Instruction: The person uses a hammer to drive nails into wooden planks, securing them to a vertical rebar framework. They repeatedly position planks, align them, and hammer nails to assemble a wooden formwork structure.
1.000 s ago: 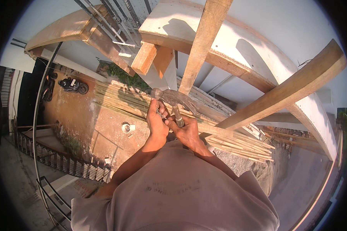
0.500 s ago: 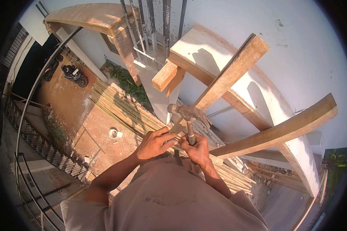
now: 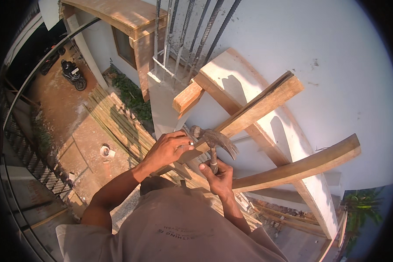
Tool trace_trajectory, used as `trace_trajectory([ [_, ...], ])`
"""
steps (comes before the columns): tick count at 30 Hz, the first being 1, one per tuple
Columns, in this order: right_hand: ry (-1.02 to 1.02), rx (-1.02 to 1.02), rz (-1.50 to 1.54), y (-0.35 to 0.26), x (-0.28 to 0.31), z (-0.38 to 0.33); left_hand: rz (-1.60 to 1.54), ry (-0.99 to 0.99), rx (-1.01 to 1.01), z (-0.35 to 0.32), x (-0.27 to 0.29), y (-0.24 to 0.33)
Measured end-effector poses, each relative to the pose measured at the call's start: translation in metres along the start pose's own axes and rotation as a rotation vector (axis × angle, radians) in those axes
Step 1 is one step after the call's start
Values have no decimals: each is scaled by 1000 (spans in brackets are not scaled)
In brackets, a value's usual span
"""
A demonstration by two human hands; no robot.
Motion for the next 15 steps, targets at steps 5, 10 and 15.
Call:
trace_trajectory([
  [5, 122, -21, 35, 4, 16, -7, -345, 550, 25, 66, 55, -23],
  [10, 161, -38, -18, 16, 27, -18, -357, 659, -79, 120, 61, -37],
  [15, 154, -81, -87, 33, 41, -36, -368, 630, -25, 132, 29, -49],
])
Point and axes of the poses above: each hand's wrist, its own z-axis towards the middle knuckle, its own x-axis out of the back of the hand, y = z × x, the point moved 6 cm from there along z, towards the middle knuckle, and after that the axes turned 14 degrees about y, right-handed, at the moved point
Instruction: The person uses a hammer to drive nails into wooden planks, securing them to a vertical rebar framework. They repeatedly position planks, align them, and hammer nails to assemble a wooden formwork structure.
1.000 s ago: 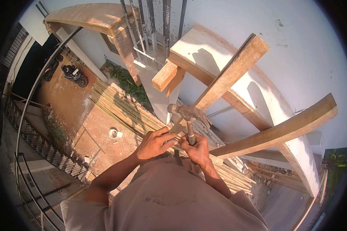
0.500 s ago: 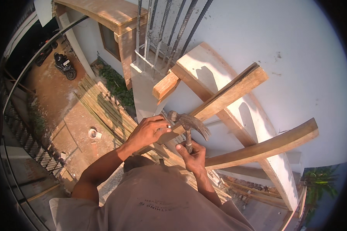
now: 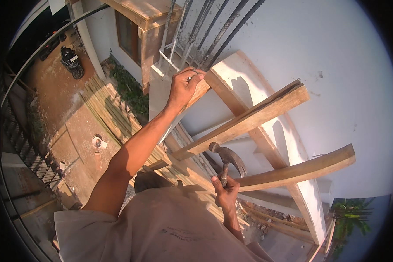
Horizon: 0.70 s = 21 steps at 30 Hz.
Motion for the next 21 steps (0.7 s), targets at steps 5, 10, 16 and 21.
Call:
trace_trajectory([
  [5, 36, -42, -154, 3, 11, -6, -19, 50, -157, 0, -6, -3],
  [10, -37, 178, 77, -49, 7, 2, 33, -22, -97, 0, -8, -11],
  [16, -68, 429, 207, -107, 8, 14, 21, -47, -206, 1, -10, -6],
  [21, -56, 405, -97, -135, 7, 38, 71, -59, -193, -1, -10, -7],
])
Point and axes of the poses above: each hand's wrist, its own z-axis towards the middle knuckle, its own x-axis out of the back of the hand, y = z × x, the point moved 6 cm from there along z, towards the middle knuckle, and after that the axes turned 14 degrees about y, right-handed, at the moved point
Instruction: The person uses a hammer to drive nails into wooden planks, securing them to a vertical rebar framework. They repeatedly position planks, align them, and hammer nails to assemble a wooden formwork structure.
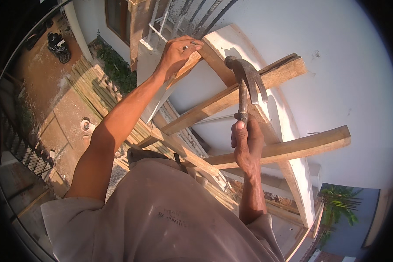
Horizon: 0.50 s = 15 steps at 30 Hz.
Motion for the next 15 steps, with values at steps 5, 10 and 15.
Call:
trace_trajectory([
  [5, -29, 257, -172, -43, -6, 34, 41, -21, 34, -1, -1, -2],
  [10, -86, 348, -328, -61, -22, 52, 12, -12, -15, 1, -3, -3],
  [15, -114, 366, -460, -60, -28, 60, 20, 32, -151, -1, -1, 5],
])
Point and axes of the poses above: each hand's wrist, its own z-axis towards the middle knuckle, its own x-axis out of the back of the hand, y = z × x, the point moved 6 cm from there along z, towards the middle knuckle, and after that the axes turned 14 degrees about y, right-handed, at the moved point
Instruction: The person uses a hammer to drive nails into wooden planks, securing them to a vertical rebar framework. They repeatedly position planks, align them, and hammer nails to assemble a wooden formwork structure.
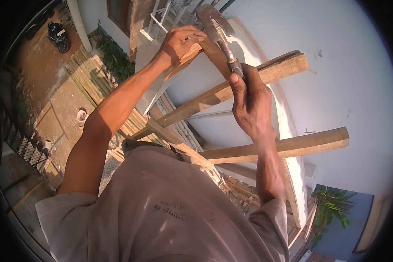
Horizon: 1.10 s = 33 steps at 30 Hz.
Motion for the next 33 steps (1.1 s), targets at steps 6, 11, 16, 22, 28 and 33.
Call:
trace_trajectory([
  [6, -81, 4, -156, 4, -18, 9, 149, -68, 50, -2, -2, -3],
  [11, 6, 87, -79, -2, -11, 4, 65, 80, -92, 0, 1, 2],
  [16, -110, 58, -257, 10, -22, 14, 210, -147, 212, -2, -9, -15],
  [22, -28, -42, -114, 21, -12, 16, 32, -26, 131, 1, 1, 2],
  [28, -9, -129, -48, 22, 3, 15, -12, -90, 97, 5, -6, -8],
  [33, -47, -66, -83, 15, -4, 14, 72, -122, 110, 6, -10, -14],
])
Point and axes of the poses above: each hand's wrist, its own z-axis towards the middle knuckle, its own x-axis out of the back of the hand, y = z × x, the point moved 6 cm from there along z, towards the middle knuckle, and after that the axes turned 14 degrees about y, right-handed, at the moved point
